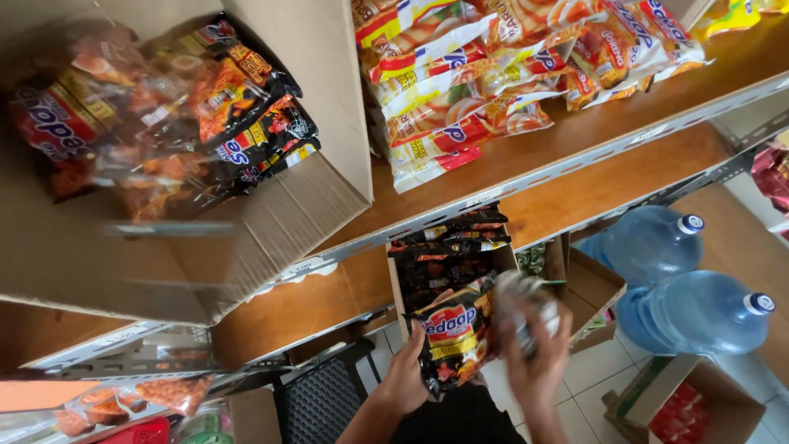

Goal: Wiping individual packets of instant noodles with a cloth and placing them into a cardboard box.

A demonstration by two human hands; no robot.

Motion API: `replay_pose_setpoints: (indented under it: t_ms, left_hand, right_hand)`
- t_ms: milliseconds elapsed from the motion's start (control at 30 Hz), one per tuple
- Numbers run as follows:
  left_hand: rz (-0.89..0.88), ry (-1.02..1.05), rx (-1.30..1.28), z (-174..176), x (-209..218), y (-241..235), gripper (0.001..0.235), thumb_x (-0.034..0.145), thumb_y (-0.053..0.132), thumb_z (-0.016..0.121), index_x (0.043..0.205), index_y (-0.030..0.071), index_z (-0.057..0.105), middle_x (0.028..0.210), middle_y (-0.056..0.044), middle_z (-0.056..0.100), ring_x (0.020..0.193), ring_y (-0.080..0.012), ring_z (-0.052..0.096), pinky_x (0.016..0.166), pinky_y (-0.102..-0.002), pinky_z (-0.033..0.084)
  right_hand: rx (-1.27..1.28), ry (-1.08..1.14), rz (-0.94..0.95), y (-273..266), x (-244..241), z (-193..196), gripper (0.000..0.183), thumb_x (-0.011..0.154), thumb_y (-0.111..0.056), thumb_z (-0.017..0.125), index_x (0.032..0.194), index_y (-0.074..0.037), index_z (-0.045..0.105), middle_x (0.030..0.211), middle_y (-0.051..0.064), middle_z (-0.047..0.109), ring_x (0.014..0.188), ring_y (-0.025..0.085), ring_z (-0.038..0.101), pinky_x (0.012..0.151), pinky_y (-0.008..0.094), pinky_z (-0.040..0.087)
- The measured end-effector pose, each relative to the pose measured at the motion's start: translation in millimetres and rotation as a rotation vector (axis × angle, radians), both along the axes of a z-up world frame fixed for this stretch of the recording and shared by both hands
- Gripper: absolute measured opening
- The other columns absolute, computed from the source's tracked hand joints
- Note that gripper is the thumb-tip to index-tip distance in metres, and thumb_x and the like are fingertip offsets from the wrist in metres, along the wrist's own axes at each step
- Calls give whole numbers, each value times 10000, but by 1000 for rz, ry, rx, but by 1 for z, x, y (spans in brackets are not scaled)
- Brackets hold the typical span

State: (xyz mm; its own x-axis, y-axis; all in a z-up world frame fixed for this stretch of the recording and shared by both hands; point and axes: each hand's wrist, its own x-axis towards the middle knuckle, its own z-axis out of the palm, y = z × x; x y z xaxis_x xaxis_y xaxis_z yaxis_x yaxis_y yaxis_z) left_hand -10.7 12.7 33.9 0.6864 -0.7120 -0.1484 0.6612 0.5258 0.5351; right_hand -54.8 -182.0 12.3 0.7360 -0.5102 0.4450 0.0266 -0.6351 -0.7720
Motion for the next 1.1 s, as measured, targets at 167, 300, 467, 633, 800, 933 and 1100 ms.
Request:
replay_pose_setpoints:
  t_ms: [167, 300, 467, 633, 800, 933, 1100]
  left_hand:
    - [72, 15, -70, -24, -1, -2, 765, 1044, 616, 355, 1679, 202, 253, 1462, -163, 543, 1262, -286, 564, 1027, -418, 535]
    - [101, 92, -27, -2, 4, 7, 734, 1028, 596, 361, 1637, 187, 351, 1413, -153, 600, 1139, -253, 614, 902, -391, 517]
    - [106, 341, 2, -21, 18, 23, 763, 1020, 586, 362, 1496, -7, 434, 1343, -209, 652, 1164, -333, 692, 972, -464, 609]
    - [13, 233, -37, 13, 20, 24, 722, 1003, 588, 368, 1527, 98, 450, 1355, -160, 659, 1140, -289, 697, 911, -418, 616]
    - [-11, 174, 59, -2, 19, 29, 750, 1017, 607, 414, 1582, 113, 418, 1353, -174, 646, 1150, -294, 682, 906, -422, 593]
    - [82, -94, 601, -14, 15, 15, 888, 880, 660, 492, 1607, 194, 288, 1454, -197, 576, 1301, -382, 551, 1035, -549, 481]
    - [306, -539, 671, 4, 1, -10, 905, 934, 650, 581, 1598, 156, 213, 1661, -142, 315, 1539, -322, 316, 1208, -530, 303]
  right_hand:
    - [-321, -210, 130, 48, -26, 16, 417, 754, -201, 811, 1109, -42, 662, 1248, 242, 580, 1109, 425, 612, 879, 509, 545]
    - [-201, -50, 45, 7, -13, 11, 301, 856, -235, 705, 1137, -132, 739, 1259, 167, 598, 1103, 317, 634, 858, 405, 551]
    - [501, 160, 158, -58, -3, -37, 426, 989, -357, 624, 1230, -9, 677, 1251, 150, 624, 1145, 262, 617, 944, 384, 507]
    - [944, 111, 446, -46, -11, -45, 340, 889, -279, 759, 1082, -1, 729, 1407, 132, 591, 1226, 309, 580, 1001, 423, 490]
    - [791, 95, 254, -26, -16, -20, 184, 802, -182, 813, 853, -15, 757, 1287, 173, 676, 1098, 284, 685, 794, 432, 601]
    - [368, -48, 77, -17, -22, 28, 137, 794, -70, 831, 887, -12, 748, 1294, 149, 641, 1040, 239, 686, 695, 325, 647]
    - [-55, -370, 87, 13, -12, 16, 489, 776, -113, 880, 1062, 73, 530, 1252, 113, 645, 956, 200, 709, 679, 292, 591]
